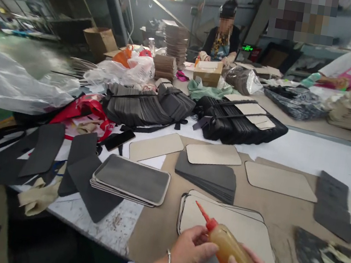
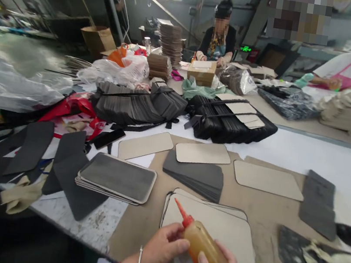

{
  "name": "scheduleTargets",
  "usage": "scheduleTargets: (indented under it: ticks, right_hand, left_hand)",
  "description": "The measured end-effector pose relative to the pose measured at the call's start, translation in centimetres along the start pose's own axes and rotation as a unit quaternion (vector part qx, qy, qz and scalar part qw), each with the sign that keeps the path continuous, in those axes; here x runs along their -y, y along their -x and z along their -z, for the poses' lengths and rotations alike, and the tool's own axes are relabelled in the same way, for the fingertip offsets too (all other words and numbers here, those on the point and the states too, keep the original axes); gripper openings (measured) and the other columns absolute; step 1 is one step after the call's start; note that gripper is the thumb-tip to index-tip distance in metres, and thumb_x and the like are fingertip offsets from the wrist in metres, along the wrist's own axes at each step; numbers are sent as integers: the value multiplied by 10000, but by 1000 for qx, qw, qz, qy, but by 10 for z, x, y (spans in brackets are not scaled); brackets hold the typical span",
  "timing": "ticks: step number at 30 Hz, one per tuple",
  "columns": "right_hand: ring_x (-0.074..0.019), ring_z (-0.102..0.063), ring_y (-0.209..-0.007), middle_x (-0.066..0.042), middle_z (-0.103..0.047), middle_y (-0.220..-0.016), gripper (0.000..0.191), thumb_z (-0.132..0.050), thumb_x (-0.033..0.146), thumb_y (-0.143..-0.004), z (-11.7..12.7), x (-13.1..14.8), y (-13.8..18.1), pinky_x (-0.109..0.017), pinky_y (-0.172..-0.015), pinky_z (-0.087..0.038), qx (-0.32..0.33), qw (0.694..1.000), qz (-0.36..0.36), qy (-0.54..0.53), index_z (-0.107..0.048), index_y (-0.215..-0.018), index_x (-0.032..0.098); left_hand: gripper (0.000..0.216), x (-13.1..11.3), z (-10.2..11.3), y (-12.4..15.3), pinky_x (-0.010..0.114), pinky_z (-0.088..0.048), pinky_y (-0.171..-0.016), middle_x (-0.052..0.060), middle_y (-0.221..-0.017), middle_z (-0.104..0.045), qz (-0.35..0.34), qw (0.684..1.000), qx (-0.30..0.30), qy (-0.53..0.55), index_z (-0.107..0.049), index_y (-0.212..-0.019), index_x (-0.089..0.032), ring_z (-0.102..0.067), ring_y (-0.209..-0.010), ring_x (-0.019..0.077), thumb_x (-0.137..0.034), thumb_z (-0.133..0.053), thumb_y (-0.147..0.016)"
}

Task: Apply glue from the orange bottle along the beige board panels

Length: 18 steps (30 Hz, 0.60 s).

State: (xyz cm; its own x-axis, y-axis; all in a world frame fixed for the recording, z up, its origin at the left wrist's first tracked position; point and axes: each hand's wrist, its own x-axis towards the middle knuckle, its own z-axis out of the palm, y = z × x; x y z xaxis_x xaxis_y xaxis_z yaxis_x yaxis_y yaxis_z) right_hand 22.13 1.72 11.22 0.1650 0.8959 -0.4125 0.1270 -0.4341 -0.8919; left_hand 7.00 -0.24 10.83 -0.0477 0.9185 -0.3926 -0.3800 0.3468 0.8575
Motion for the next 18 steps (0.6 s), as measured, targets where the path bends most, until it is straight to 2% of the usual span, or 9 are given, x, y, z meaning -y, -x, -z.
scheduleTargets:
  ticks: [2, 5, 7, 8, 10, 13, 15, 17, 18]
  right_hand:
    - [-269, -571, -890, -78, -553, -1080, 709, -719, 554, -482, 0, 1, -1, -340, -652, -522, -19, 998, 32, 50, -495, -1051, 197]
    - [-265, -541, -947, -66, -555, -1059, 651, -685, 581, -507, -4, 0, -4, -369, -784, -479, -40, 985, 91, 143, -517, -1011, 205]
    - [-257, -538, -940, -63, -562, -1017, 626, -677, 590, -502, -9, -1, -8, -374, -822, -457, -47, 976, 123, 171, -525, -967, 200]
    - [-254, -538, -932, -62, -563, -998, 618, -674, 592, -499, -12, 0, -10, -371, -820, -456, -50, 974, 130, 177, -526, -950, 197]
    - [-251, -541, -913, -57, -561, -967, 610, -678, 592, -494, -19, 0, -13, -368, -809, -458, -53, 975, 123, 176, -522, -929, 193]
    - [-241, -552, -863, -46, -560, -959, 619, -707, 566, -489, -25, 2, -18, -353, -731, -481, -49, 985, 72, 149, -508, -944, 197]
    - [-218, -558, -780, -32, -568, -934, 630, -733, 536, -488, -26, 5, -19, -319, -602, -492, -32, 996, 12, 88, -493, -967, 205]
    - [-186, -550, -692, -15, -585, -886, 619, -744, 510, -500, -25, 9, -18, -278, -495, -468, -7, 998, -66, -2, -492, -977, 208]
    - [-174, -546, -668, -10, -594, -870, 607, -746, 497, -507, -23, 11, -16, -264, -471, -459, 7, 993, -103, -48, -501, -979, 204]
  left_hand:
    - [384, 16, 18, -1, 370, -472, -785, 92, -870, -650, -55, 977, -52, -199, -627, -935, -128, -583, -829, 219, -433, -637, -701]
    - [222, 42, 45, -7, 438, -458, -870, 109, -987, -633, -198, 866, -90, -450, -618, -956, -156, -557, -960, 236, -265, -583, -765]
    - [222, 55, 59, -13, 458, -453, -900, 111, -1077, -608, -267, 793, -81, -542, -607, -987, -182, -530, -1044, 240, -215, -573, -770]
    - [226, 58, 64, -15, 459, -452, -907, 109, -1111, -597, -287, 766, -74, -570, -605, -991, -192, -516, -1077, 241, -207, -579, -767]
    - [224, 62, 70, -19, 452, -452, -912, 103, -1139, -589, -303, 737, -58, -601, -607, -983, -203, -501, -1110, 241, -214, -599, -759]
    - [278, 58, 74, -19, 471, -429, -928, 105, -1163, -581, -298, 740, -31, -603, -603, -1007, -212, -494, -1122, 251, -281, -641, -741]
    - [310, 51, 70, -16, 537, -376, -955, 118, -1163, -580, -287, 764, -29, -577, -608, -1014, -212, -489, -1122, 277, -327, -653, -729]
    - [318, 43, 61, -13, 585, -311, -980, 129, -1162, -578, -257, 820, -43, -510, -622, -1003, -205, -469, -1135, 303, -351, -653, -722]
    - [341, 38, 54, -12, 583, -303, -983, 134, -1159, -579, -224, 861, -46, -453, -624, -1008, -200, -468, -1133, 310, -365, -660, -711]
